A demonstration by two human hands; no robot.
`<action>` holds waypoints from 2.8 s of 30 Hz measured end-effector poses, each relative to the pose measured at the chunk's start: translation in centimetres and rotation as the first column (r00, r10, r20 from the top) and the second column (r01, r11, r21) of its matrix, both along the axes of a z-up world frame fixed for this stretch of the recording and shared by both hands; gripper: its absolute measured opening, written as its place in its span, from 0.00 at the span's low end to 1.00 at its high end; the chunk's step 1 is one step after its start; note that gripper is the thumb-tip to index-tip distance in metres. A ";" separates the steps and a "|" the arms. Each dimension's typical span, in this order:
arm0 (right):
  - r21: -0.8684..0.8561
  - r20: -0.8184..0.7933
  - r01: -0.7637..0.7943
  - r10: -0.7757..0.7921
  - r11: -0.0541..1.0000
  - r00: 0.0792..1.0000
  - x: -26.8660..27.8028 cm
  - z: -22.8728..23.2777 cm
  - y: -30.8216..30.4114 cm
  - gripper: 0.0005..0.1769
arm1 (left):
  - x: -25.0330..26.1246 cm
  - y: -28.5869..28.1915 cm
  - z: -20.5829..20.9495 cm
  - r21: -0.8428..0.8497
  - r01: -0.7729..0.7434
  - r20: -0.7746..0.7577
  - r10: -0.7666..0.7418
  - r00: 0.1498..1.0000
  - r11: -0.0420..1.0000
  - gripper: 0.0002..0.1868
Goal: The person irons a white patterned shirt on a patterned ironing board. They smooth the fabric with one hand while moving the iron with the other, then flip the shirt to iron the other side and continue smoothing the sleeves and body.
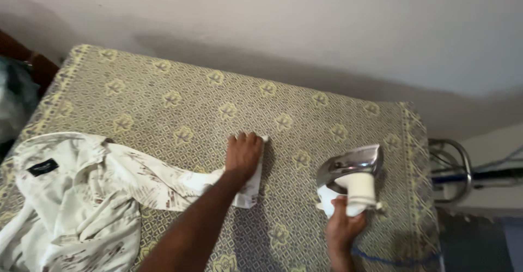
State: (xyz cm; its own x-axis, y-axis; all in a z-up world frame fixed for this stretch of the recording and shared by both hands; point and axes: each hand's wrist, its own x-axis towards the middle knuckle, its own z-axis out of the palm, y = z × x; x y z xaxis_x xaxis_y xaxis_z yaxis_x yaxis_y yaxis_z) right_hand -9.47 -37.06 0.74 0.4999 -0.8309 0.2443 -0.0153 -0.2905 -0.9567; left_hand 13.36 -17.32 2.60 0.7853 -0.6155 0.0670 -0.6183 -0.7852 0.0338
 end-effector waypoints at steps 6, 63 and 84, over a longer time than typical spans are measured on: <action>-0.037 -0.130 -0.008 0.003 0.999 0.992 -4.2 0.4 3.3 0.14 | 3.3 1.6 4.2 -0.313 -0.270 -0.192 0.218 0.957 0.910 0.11; 0.468 -0.682 -0.346 0.581 0.814 0.445 -1.0 6.8 11.9 0.18 | -13.1 14.8 -0.4 -0.046 0.331 -0.175 -0.334 0.926 0.942 0.25; 0.265 -0.873 -0.862 0.488 0.432 -0.023 6.8 10.4 5.0 0.26 | -13.1 13.9 0.2 0.052 0.349 -0.172 -0.336 0.926 0.936 0.16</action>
